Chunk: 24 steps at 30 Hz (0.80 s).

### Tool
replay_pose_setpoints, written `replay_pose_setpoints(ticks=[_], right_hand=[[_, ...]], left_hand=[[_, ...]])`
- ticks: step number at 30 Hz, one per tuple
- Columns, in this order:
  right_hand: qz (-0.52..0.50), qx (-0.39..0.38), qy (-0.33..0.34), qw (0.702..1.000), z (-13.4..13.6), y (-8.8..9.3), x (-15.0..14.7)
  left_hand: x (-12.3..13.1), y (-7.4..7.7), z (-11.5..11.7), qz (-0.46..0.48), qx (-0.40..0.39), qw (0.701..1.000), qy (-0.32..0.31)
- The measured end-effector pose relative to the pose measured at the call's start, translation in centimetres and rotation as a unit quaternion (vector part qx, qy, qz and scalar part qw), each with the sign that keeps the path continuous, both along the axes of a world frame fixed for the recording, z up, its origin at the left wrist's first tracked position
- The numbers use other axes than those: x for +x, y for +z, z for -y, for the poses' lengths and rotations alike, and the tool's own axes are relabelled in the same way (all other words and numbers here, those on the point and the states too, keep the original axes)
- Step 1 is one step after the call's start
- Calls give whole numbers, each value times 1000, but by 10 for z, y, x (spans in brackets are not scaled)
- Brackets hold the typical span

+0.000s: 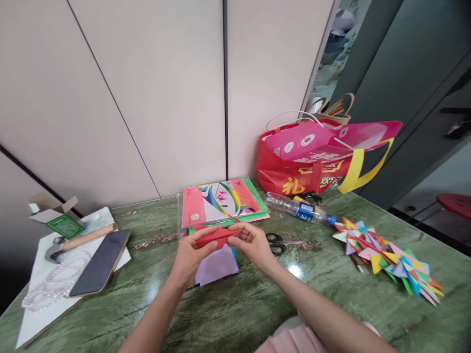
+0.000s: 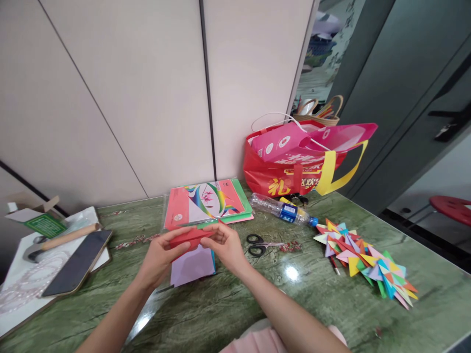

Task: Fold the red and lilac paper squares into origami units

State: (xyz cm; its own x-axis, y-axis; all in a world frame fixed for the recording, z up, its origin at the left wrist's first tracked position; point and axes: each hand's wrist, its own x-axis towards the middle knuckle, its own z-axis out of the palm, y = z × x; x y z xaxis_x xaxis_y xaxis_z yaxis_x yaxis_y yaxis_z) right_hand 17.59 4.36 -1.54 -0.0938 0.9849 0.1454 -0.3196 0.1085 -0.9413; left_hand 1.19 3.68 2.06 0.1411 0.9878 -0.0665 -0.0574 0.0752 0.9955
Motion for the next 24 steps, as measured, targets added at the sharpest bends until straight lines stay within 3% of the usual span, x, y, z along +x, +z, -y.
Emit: replay_pose_setpoints(ticks=[17, 24], right_hand=[[-8, -36, 10, 999, -3, -5, 1], [1, -49, 6, 999, -3, -8, 1]], left_hand=[[2, 0, 0, -25, -2, 1000, -5], [2, -2, 1, -27, 21, 999, -35]])
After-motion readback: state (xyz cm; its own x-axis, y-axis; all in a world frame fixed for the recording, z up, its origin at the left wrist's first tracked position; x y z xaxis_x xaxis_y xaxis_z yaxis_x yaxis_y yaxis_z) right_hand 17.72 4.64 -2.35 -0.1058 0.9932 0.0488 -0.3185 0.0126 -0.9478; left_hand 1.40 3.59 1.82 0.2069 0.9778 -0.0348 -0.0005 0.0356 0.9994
